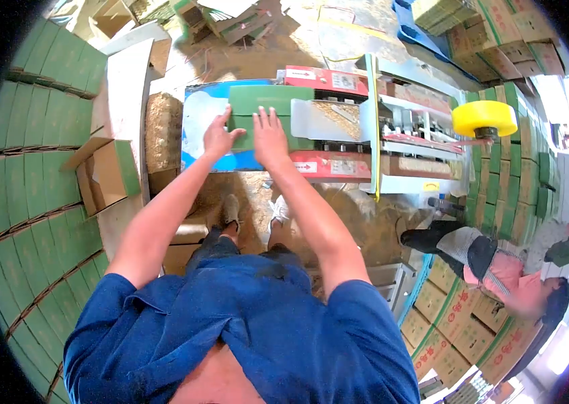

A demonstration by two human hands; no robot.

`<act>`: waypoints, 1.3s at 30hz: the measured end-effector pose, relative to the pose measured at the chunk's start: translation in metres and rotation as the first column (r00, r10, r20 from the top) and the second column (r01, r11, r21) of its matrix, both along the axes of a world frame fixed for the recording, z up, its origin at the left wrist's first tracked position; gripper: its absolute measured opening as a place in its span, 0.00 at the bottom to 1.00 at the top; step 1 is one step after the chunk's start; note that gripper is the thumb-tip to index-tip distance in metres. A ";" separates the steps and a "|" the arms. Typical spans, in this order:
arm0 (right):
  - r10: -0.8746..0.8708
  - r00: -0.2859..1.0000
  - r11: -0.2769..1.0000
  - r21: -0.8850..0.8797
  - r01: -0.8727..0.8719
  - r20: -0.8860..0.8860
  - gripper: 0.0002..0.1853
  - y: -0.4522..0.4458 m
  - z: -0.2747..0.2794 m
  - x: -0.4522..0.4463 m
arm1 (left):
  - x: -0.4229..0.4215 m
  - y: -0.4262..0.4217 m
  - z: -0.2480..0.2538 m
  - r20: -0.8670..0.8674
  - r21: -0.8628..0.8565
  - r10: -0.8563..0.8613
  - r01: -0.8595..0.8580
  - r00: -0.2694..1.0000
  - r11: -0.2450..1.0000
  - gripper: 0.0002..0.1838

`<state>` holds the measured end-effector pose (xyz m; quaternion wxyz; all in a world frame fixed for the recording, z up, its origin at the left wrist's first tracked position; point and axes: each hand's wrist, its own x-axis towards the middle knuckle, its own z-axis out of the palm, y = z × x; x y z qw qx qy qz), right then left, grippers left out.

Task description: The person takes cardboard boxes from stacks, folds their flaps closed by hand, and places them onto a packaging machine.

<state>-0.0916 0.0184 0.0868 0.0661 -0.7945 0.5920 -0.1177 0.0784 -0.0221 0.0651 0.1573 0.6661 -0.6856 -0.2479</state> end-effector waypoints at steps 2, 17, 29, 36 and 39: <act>-0.038 0.996 0.969 0.248 0.017 0.079 0.29 0.028 0.011 -0.020 | -0.033 0.004 -0.004 -0.022 -0.028 -0.013 0.012 1.000 1.000 0.50; -0.114 0.893 0.732 0.645 -0.220 0.435 0.19 0.161 0.044 0.075 | 0.057 0.108 0.015 -0.723 0.154 -0.067 0.254 0.687 0.955 0.33; 0.412 0.769 0.769 0.265 -0.581 0.488 0.39 0.032 0.067 0.357 | 0.408 0.214 0.042 -0.797 0.098 0.577 -0.904 0.179 0.415 0.48; 0.346 0.676 0.814 0.150 -0.562 0.650 0.14 0.047 0.050 0.369 | 0.478 0.193 0.033 -0.782 0.248 0.536 -0.631 0.318 0.736 0.34; 0.416 0.696 0.824 0.081 -0.561 0.586 0.21 0.039 0.059 0.353 | 0.456 0.195 0.069 -0.760 0.194 0.543 -0.671 0.358 0.715 0.29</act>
